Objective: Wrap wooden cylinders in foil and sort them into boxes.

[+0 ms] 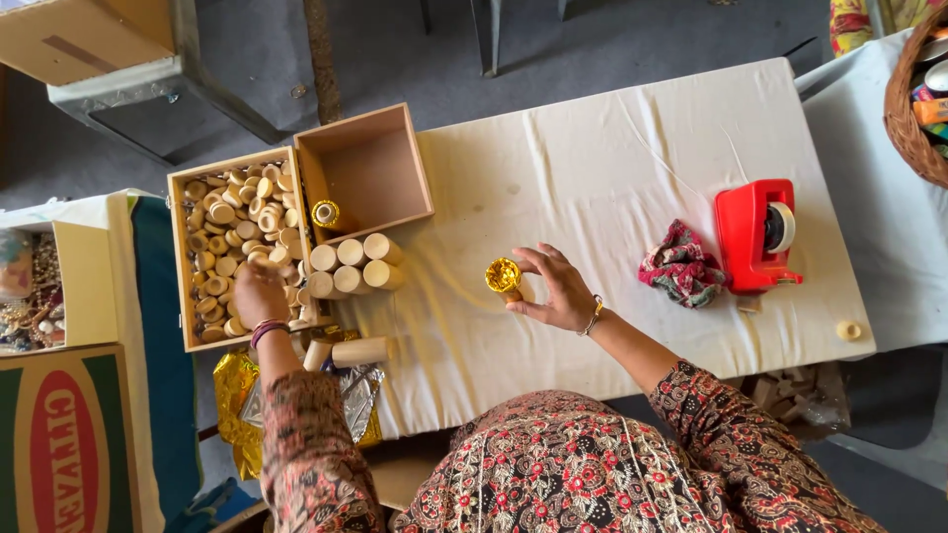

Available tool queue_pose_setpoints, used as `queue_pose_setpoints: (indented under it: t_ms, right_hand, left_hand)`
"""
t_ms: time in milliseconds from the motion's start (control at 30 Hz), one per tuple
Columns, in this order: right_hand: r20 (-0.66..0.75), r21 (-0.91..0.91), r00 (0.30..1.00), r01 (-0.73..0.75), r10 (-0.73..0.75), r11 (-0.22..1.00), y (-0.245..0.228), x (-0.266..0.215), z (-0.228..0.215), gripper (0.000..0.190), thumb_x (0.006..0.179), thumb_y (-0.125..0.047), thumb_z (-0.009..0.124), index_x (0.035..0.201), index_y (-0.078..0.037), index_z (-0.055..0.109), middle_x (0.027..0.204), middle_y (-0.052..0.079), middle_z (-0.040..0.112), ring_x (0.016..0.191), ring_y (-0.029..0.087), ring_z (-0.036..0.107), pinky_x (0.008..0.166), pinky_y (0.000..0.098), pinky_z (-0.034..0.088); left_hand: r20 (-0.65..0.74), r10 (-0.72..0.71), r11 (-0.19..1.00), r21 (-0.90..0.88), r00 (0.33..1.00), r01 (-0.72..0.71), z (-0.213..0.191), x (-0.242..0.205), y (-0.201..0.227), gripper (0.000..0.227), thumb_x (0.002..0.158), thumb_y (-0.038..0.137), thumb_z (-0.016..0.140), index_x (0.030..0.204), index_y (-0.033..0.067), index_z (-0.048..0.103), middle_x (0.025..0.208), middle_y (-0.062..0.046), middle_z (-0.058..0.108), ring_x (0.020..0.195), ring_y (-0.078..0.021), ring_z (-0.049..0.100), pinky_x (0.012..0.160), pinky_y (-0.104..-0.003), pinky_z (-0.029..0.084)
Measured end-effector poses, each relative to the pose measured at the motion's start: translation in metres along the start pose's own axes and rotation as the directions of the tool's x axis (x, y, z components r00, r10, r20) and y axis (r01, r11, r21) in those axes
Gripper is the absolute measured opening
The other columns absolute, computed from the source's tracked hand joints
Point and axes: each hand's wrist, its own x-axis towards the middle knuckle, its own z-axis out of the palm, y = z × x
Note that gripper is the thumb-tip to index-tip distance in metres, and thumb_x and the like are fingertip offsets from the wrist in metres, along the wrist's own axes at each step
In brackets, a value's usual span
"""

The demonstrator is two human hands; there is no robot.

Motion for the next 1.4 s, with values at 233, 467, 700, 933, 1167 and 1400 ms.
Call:
queue_pose_setpoints:
  t_ms: [233,467,700,933,1167,1400]
  right_hand:
    - [-0.057,-0.057,0.998,0.013,-0.016,0.998,0.0,0.008,0.005,0.062,0.078,-0.036,0.089,0.131,-0.016,0.063,0.119,0.004,0.074,0.113,0.021,0.07,0.12,0.0508,0.036]
    - [-0.1,-0.022,0.992,0.075,-0.077,0.997,-0.004,0.012,0.002,0.062,0.07,-0.027,0.091,0.126,-0.018,0.067,0.116,0.001,0.074,0.112,0.021,0.07,0.116,0.051,0.036]
    - [-0.145,-0.029,0.986,0.081,-0.085,0.996,-0.005,0.003,0.001,0.062,0.069,-0.028,0.092,0.125,-0.019,0.068,0.114,0.002,0.075,0.11,0.021,0.071,0.114,0.0497,0.038]
    - [-0.13,-0.006,0.988,0.083,-0.083,0.997,-0.003,-0.004,0.004,0.064,0.068,-0.029,0.093,0.126,-0.017,0.068,0.113,0.001,0.075,0.109,0.02,0.071,0.113,0.0491,0.037]
    - [-0.137,-0.014,0.985,0.108,-0.109,0.994,-0.007,-0.003,-0.005,0.06,0.071,-0.03,0.092,0.124,-0.016,0.067,0.115,0.002,0.075,0.111,0.019,0.071,0.113,0.049,0.037]
    - [-0.168,-0.074,0.972,0.155,-0.166,0.985,-0.013,0.005,-0.014,0.059,0.073,-0.033,0.093,0.122,-0.017,0.066,0.114,0.002,0.074,0.109,0.02,0.071,0.113,0.0484,0.038]
  left_hand:
    - [0.312,0.525,0.027,-0.936,0.792,0.351,-0.019,-0.138,0.116,0.048,0.11,0.039,0.049,0.126,-0.001,0.07,0.103,-0.002,0.069,0.095,-0.0125,0.067,0.092,-0.023,0.056]
    - [0.027,0.819,0.438,-0.675,0.574,-0.593,-0.082,-0.251,0.221,0.041,0.082,0.009,0.08,0.121,0.0058,0.069,0.115,-0.014,0.066,0.1,-0.0295,0.069,0.086,-0.037,0.057]
    - [0.013,0.806,0.48,-0.6,0.592,-0.64,-0.09,-0.256,0.229,0.032,0.078,0.01,0.08,0.109,0.0057,0.072,0.105,-0.011,0.069,0.098,-0.0322,0.066,0.086,-0.042,0.055]
    - [0.089,0.783,0.541,-0.587,0.616,-0.603,-0.085,-0.265,0.226,0.027,0.08,0.011,0.08,0.106,0.0085,0.074,0.106,-0.009,0.069,0.086,-0.0281,0.069,0.076,-0.038,0.057]
    - [0.211,0.737,0.537,-0.761,0.642,-0.365,-0.065,-0.258,0.218,0.04,0.086,0.018,0.08,0.124,0.0123,0.07,0.106,-0.009,0.069,0.071,-0.0186,0.065,0.063,-0.031,0.056]
    - [0.532,0.727,0.418,-0.845,0.435,0.335,-0.042,-0.252,0.211,0.059,0.096,0.029,0.072,0.146,0.0012,0.056,0.107,-0.008,0.074,0.082,-0.0102,0.073,0.07,-0.025,0.06]
